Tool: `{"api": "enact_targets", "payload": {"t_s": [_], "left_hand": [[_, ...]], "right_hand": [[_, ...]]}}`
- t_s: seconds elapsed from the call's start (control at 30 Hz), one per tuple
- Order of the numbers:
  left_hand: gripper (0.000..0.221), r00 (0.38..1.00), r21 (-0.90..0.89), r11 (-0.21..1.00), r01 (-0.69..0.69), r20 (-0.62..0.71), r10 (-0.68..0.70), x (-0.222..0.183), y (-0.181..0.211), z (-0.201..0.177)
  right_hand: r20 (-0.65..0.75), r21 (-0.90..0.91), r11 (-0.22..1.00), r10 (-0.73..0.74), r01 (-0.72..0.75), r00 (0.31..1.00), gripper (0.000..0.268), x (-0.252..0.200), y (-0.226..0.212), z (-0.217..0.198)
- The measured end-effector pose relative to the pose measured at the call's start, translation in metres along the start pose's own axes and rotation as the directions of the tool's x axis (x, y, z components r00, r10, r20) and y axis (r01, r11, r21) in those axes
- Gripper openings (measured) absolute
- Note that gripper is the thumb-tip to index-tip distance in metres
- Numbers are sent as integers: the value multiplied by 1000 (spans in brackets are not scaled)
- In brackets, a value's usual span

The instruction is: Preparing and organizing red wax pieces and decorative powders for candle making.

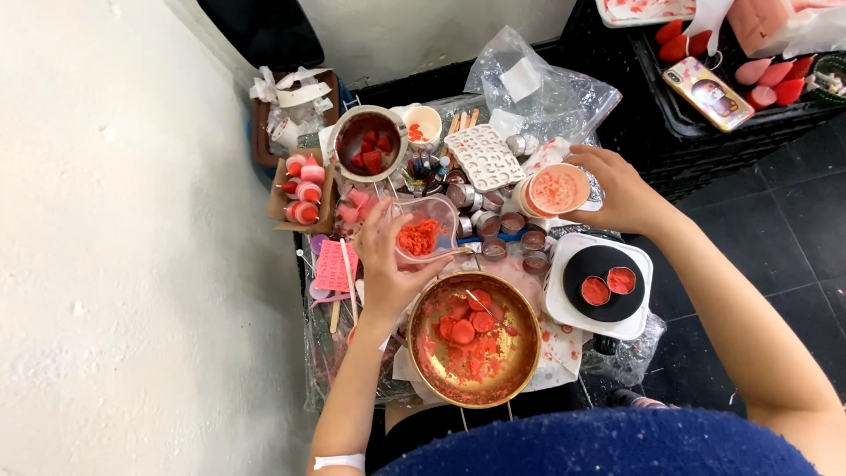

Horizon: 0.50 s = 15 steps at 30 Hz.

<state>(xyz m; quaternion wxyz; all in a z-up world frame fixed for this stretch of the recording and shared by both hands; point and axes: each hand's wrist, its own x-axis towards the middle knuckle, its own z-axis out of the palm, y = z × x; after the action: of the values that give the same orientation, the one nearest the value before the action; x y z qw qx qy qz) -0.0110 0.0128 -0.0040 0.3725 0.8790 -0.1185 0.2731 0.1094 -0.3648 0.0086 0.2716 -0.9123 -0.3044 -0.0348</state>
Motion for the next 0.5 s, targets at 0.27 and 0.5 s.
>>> {"api": "enact_targets", "payload": {"t_s": [0.27, 0.5], "left_hand": [[94, 998, -114, 993, 34, -40, -39, -7, -3, -3], [103, 995, -158, 987, -22, -104, 6, -8, -13, 10]], "right_hand": [[51, 37, 991, 126, -128, 991, 85, 7, 21, 27], [122, 117, 982, 135, -149, 983, 131, 17, -34, -11]]}}
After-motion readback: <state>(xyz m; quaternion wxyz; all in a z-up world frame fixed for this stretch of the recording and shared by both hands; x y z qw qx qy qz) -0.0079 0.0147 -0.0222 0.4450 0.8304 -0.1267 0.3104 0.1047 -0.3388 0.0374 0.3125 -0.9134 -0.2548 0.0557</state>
